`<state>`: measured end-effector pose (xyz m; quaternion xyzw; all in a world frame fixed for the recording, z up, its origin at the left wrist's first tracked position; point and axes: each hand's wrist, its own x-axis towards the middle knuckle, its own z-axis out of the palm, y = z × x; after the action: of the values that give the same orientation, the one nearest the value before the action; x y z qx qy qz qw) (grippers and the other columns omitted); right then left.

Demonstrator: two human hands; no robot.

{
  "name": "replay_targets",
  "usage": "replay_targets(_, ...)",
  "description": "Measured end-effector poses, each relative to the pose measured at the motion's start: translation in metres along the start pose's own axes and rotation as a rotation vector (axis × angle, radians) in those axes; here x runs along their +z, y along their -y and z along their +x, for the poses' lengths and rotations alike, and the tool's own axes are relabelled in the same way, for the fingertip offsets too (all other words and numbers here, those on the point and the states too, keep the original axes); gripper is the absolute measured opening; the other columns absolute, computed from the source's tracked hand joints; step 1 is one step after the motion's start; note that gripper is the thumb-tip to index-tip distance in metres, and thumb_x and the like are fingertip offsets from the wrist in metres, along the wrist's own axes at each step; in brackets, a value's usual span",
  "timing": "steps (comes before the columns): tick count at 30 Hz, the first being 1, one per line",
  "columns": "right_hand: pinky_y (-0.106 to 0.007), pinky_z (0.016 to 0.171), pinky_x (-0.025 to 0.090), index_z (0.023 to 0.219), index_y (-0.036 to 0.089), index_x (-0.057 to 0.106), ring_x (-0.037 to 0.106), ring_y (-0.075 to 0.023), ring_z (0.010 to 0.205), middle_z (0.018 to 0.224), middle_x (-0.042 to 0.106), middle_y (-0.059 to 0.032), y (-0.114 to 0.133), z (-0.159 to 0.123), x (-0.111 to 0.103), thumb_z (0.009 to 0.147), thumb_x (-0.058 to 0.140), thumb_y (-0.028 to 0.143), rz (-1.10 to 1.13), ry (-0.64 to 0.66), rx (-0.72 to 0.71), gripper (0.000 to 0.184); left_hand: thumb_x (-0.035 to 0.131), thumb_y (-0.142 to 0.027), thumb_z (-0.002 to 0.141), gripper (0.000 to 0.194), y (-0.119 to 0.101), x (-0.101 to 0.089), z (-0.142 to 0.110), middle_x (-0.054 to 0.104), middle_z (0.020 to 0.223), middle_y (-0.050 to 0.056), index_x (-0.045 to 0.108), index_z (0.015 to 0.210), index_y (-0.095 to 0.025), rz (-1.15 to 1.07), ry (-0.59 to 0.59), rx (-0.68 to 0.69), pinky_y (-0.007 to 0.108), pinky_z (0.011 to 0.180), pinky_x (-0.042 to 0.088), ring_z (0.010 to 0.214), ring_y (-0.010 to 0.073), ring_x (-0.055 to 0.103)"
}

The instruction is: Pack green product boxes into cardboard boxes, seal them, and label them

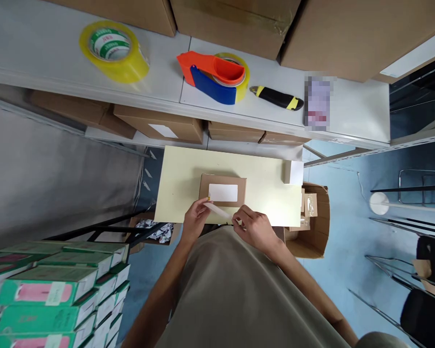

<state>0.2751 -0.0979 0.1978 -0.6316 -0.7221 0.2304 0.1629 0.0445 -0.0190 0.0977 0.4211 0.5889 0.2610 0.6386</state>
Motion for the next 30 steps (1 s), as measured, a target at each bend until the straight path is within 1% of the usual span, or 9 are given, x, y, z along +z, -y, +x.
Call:
replay_targets(4, -0.026, 0.07, 0.055, 0.109, 0.023, 0.075, 0.076, -0.0135, 0.071, 0.107, 0.083, -0.0036, 0.005, -0.005, 0.008, 0.109, 0.063, 0.014, 0.102, -0.023, 0.068, 0.015, 0.089, -0.084, 0.072, 0.073, 0.007, -0.012, 0.004, 0.084, 0.108, 0.012, 0.075, 0.109, -0.022, 0.014, 0.008, -0.039, 0.047, 0.105, 0.063, 0.11, 0.0328, 0.079)
replay_targets(6, -0.026, 0.068, 0.056, 0.107, 0.023, 0.075, 0.077, -0.0132, 0.071, 0.108, 0.082, -0.0041, 0.002, -0.004, 0.013, 0.11, 0.063, 0.019, 0.191, -0.057, 0.152, 0.013, 0.089, -0.086, 0.07, 0.072, 0.009, -0.015, 0.006, 0.084, 0.103, 0.011, 0.075, 0.101, -0.023, 0.033, 0.017, -0.048, 0.046, 0.101, 0.063, 0.105, 0.032, 0.079)
replay_targets(9, -0.028, 0.071, 0.06, 0.101, 0.024, 0.075, 0.077, -0.0154, 0.073, 0.102, 0.081, -0.0042, -0.009, 0.002, 0.025, 0.109, 0.064, 0.03, 0.39, -0.116, 0.287, 0.015, 0.087, -0.089, 0.069, 0.073, 0.012, -0.018, 0.013, 0.083, 0.096, 0.01, 0.076, 0.099, -0.023, 0.055, 0.021, -0.076, 0.046, 0.098, 0.063, 0.098, 0.0313, 0.079)
replay_targets(11, -0.03, 0.072, 0.062, 0.097, 0.025, 0.074, 0.076, -0.0175, 0.074, 0.097, 0.08, -0.0044, -0.021, 0.008, 0.036, 0.106, 0.065, 0.037, 0.512, -0.135, 0.36, 0.018, 0.085, -0.09, 0.068, 0.074, 0.014, -0.02, 0.021, 0.084, 0.097, 0.011, 0.077, 0.099, -0.023, 0.089, 0.04, -0.081, 0.046, 0.097, 0.063, 0.095, 0.0314, 0.079)
replay_targets(13, -0.032, 0.072, 0.061, 0.094, 0.025, 0.073, 0.074, -0.0191, 0.074, 0.092, 0.08, -0.0052, -0.035, 0.015, 0.048, 0.102, 0.066, 0.043, 0.574, -0.138, 0.429, 0.021, 0.084, -0.089, 0.069, 0.071, 0.015, -0.022, 0.032, 0.084, 0.098, 0.012, 0.076, 0.097, -0.024, 0.158, 0.06, -0.041, 0.045, 0.094, 0.063, 0.093, 0.0316, 0.08)
replay_targets(17, -0.035, 0.074, 0.06, 0.09, 0.025, 0.07, 0.071, -0.0206, 0.073, 0.088, 0.079, -0.0068, -0.062, 0.027, 0.07, 0.093, 0.066, 0.053, 0.631, -0.125, 0.543, 0.029, 0.078, -0.077, 0.079, 0.051, 0.011, -0.025, 0.054, 0.083, 0.093, 0.009, 0.073, 0.089, -0.028, 0.362, 0.068, 0.08, 0.042, 0.089, 0.059, 0.092, 0.0311, 0.078)
replay_targets(21, -0.035, 0.076, 0.06, 0.088, 0.024, 0.067, 0.07, -0.0214, 0.078, 0.089, 0.078, -0.0077, -0.081, 0.035, 0.087, 0.089, 0.067, 0.062, 0.754, -0.123, 0.599, 0.038, 0.074, -0.069, 0.084, 0.042, 0.006, -0.021, 0.073, 0.084, 0.1, 0.009, 0.07, 0.091, -0.027, 0.384, 0.092, 0.119, 0.04, 0.091, 0.059, 0.1, 0.0307, 0.078)
replay_targets(26, -0.035, 0.082, 0.061, 0.089, 0.025, 0.066, 0.072, -0.0222, 0.087, 0.096, 0.078, -0.008, -0.097, 0.043, 0.097, 0.09, 0.067, 0.06, 0.774, -0.143, 0.636, 0.035, 0.077, -0.07, 0.083, 0.046, 0.002, -0.015, 0.092, 0.084, 0.109, 0.014, 0.072, 0.091, -0.025, 0.397, 0.073, 0.14, 0.043, 0.098, 0.059, 0.104, 0.0333, 0.078)
replay_targets(30, -0.035, 0.09, 0.062, 0.089, 0.025, 0.067, 0.074, -0.0225, 0.095, 0.1, 0.08, -0.0078, -0.109, 0.05, 0.099, 0.091, 0.066, 0.053, 0.74, -0.085, 0.633, 0.028, 0.081, -0.069, 0.083, 0.045, 0.003, -0.016, 0.105, 0.085, 0.106, 0.013, 0.075, 0.089, -0.025, 0.45, 0.098, 0.127, 0.045, 0.099, 0.06, 0.102, 0.0338, 0.078)
